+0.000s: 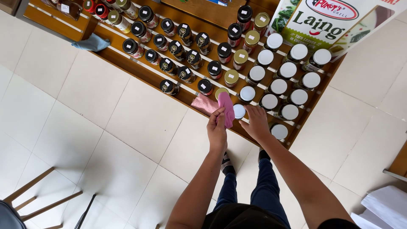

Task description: The recorder is wiping jars on a grocery store shelf with a pink cloth.

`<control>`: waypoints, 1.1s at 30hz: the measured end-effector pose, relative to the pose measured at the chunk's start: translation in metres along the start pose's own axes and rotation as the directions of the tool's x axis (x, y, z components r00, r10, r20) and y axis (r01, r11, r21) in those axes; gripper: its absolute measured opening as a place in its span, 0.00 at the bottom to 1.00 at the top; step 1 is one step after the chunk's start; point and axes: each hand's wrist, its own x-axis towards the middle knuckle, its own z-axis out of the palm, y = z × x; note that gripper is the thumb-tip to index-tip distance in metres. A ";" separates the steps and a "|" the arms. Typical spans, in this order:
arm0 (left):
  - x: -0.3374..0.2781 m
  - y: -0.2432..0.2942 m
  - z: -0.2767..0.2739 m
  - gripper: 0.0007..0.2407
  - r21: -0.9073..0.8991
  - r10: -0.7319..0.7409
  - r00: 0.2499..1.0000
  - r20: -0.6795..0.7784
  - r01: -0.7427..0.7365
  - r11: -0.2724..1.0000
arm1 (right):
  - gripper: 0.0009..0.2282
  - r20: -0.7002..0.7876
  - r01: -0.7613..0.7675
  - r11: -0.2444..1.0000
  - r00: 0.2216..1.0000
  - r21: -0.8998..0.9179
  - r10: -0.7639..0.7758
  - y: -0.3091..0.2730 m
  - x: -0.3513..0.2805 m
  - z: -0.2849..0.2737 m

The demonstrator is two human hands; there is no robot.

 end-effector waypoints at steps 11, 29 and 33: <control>-0.004 -0.012 -0.015 0.11 -0.007 -0.012 1.000 -0.028 0.012 1.000 | 0.34 0.082 -0.047 0.997 0.995 -0.064 0.052 0.006 0.020 0.030; -0.010 0.002 -0.031 0.11 -0.024 -0.037 0.999 -0.015 0.036 0.999 | 0.34 0.134 -0.059 0.996 0.989 -0.068 0.068 0.014 0.023 0.027; -0.014 0.010 -0.037 0.11 -0.017 -0.048 0.999 -0.019 0.047 0.999 | 0.33 0.164 -0.034 0.994 0.985 -0.104 0.050 0.007 0.023 0.024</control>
